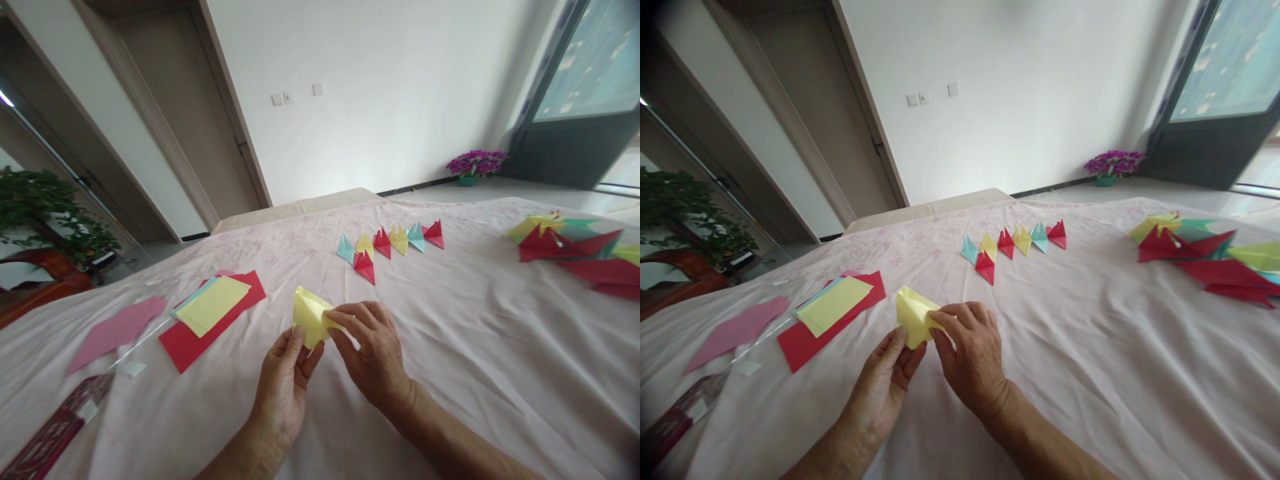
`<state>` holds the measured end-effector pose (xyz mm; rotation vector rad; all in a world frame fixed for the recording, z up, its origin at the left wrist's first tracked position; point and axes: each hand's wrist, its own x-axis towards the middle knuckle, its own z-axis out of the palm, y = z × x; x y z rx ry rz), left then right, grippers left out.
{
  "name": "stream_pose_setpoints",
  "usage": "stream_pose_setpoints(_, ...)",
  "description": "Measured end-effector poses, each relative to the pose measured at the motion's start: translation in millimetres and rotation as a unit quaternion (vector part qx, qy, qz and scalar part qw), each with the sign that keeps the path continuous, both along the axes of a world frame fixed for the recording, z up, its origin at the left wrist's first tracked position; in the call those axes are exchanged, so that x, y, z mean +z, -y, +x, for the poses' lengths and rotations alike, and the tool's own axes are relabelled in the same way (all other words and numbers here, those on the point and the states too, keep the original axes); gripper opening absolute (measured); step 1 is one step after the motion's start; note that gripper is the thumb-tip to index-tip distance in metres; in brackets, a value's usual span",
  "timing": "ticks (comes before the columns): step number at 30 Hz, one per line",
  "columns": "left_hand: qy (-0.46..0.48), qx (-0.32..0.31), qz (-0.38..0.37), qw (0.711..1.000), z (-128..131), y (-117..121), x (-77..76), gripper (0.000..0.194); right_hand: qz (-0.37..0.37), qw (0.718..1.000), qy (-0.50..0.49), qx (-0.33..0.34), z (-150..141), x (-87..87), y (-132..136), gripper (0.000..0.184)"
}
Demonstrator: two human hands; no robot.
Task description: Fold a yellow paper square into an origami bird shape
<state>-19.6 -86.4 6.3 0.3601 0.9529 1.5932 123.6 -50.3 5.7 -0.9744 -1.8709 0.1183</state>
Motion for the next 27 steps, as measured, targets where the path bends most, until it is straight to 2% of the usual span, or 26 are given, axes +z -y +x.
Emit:
stream_pose_setpoints(16,-0.011,-0.014,0.042,0.999,2.6,1.0,-5.0,0.018,-0.009,1.000,0.001,-0.015,-3.2,2.1,3.4,0.018)
stream_pose_setpoints(23,-0.028,-0.024,0.049,0.998,4.5,0.4,-5.8,0.020,-0.002,1.000,-0.010,-0.012,-3.9,3.2,5.7,0.010)
stream_pose_setpoints(27,-0.040,-0.028,0.051,0.998,6.3,1.1,-6.5,0.021,-0.010,1.000,-0.006,-0.007,-4.5,6.0,9.0,0.015)
